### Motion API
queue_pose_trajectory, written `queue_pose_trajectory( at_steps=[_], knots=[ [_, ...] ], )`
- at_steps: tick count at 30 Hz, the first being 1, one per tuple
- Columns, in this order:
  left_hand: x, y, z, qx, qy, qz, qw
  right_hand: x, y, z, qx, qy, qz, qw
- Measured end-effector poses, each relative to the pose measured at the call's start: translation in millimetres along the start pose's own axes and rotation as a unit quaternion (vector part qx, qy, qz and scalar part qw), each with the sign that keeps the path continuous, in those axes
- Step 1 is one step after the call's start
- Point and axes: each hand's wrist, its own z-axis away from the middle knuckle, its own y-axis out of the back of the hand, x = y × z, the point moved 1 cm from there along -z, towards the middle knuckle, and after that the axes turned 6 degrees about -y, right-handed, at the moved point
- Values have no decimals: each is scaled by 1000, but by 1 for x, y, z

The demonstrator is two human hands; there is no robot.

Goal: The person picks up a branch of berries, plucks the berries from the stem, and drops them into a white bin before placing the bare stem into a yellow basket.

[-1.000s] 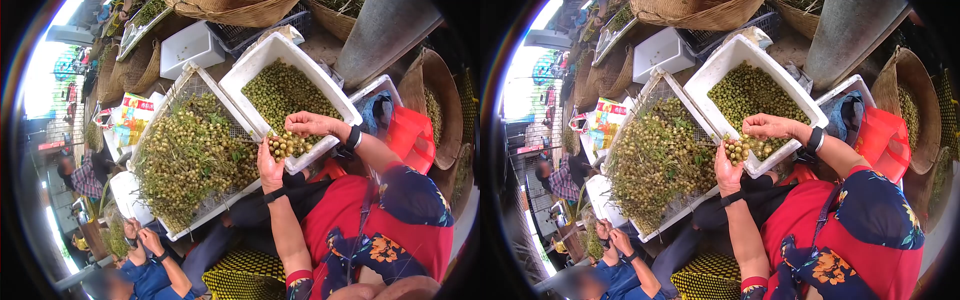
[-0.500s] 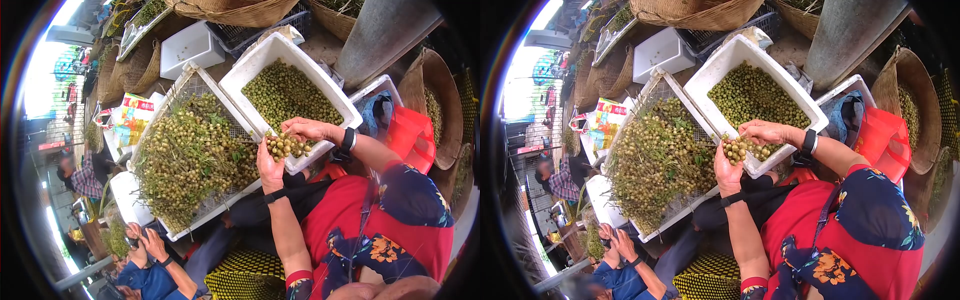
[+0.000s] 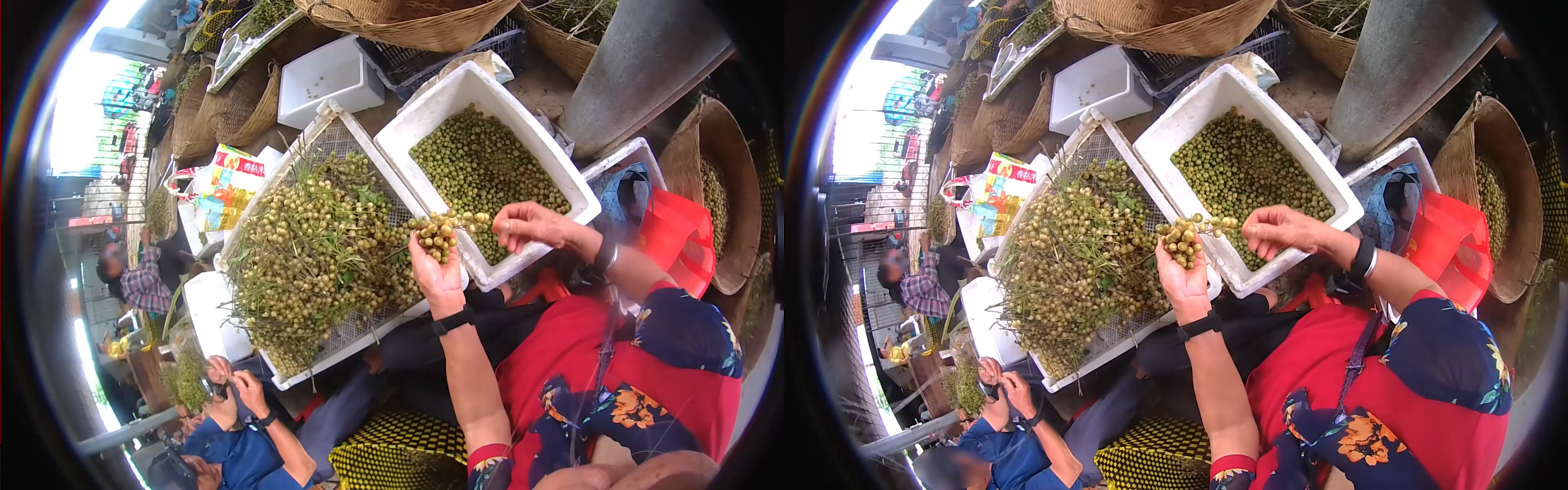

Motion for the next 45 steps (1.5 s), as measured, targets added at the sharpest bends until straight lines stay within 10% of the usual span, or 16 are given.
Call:
queue_pose_trajectory(
  at_steps=[13,15,16,17,20,23,45],
  knots=[
    [-7,21,5,-153,-13,-79,985,25,17,-46,101,31,-224,969],
    [-9,20,5,-138,-23,-85,986,26,24,-49,264,72,36,961],
    [-9,19,4,-121,-25,-68,990,29,26,-49,331,239,304,861],
    [-10,19,4,-103,-26,-52,993,34,27,-48,330,239,303,861],
    [-11,24,-1,-97,-8,-11,995,13,-13,-22,123,46,105,986],
    [-18,19,-2,-72,-10,-2,997,18,-43,-22,16,10,-86,996],
    [-29,-13,19,-55,-198,-257,944,26,-66,-56,-49,17,-219,974]
  ],
)
